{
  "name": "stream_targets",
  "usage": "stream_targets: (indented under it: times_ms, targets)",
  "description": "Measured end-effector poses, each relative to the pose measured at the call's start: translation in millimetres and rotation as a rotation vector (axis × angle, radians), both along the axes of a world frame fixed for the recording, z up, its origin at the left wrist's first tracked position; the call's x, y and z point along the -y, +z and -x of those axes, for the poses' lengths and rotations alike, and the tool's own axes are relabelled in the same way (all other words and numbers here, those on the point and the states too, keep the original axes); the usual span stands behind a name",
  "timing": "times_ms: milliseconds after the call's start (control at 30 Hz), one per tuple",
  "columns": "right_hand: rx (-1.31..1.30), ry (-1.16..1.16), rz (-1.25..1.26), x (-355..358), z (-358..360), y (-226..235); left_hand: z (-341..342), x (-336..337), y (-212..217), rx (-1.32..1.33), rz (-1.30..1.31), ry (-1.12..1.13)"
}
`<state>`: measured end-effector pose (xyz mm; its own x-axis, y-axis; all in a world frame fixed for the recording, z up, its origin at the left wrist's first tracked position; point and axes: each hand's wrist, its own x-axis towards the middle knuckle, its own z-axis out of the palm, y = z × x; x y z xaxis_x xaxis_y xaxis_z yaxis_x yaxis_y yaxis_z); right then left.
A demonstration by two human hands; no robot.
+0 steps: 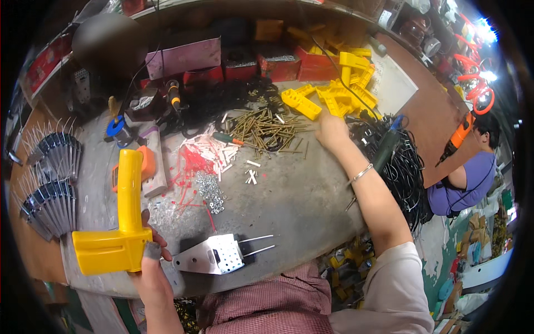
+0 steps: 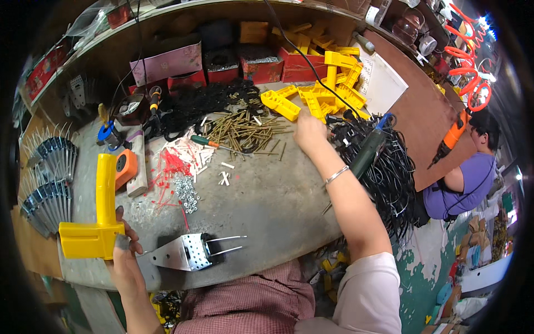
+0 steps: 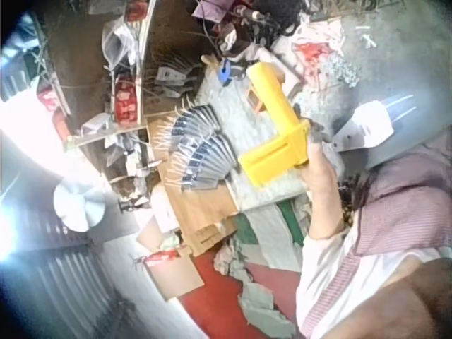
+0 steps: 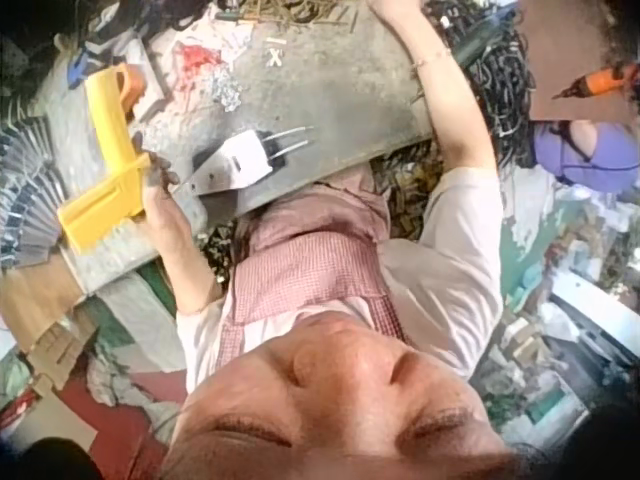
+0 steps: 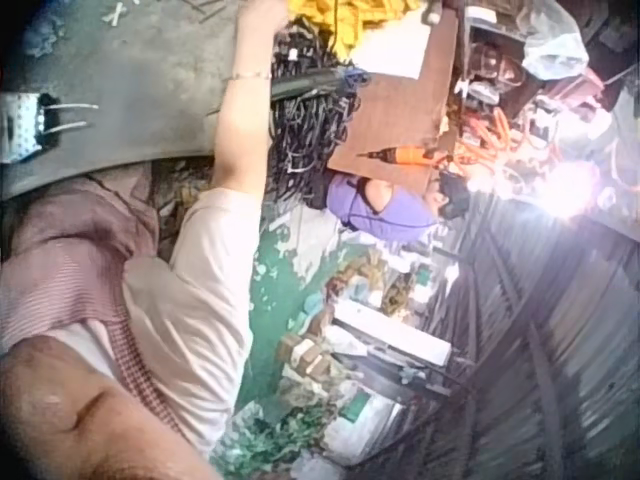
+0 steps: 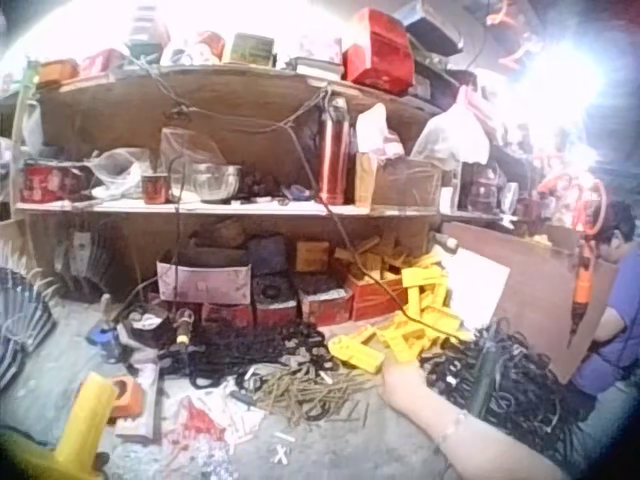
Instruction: The person connects wires inside a plastic tool housing using a soldering iron, fits the metal blade assembly to the casing, and drives screws into the tool with a power screwdriver before sorting metal parts.
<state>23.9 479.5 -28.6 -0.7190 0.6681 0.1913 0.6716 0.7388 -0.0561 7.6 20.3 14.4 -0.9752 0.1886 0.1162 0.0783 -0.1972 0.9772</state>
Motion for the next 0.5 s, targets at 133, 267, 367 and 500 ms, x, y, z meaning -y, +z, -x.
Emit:
stream_targets:
  times_ms: [133,267,367,500]
  targets:
    - [-0.059,0.171,0.120,30,-7,24,-1,26,-9,0.045,0.107,0.018]
    - [-0.171,0.882,0.002,51,-32,17,2,25,-11,0.221,-0.003,-0.129]
    - [-0.090,0.904,0.009,56,-38,17,-1,16,-9,0.184,-0.044,-0.134]
    - [-0.033,0.939,-0.019,49,-35,15,-8,9,-3,0.188,-0.028,-0.131]
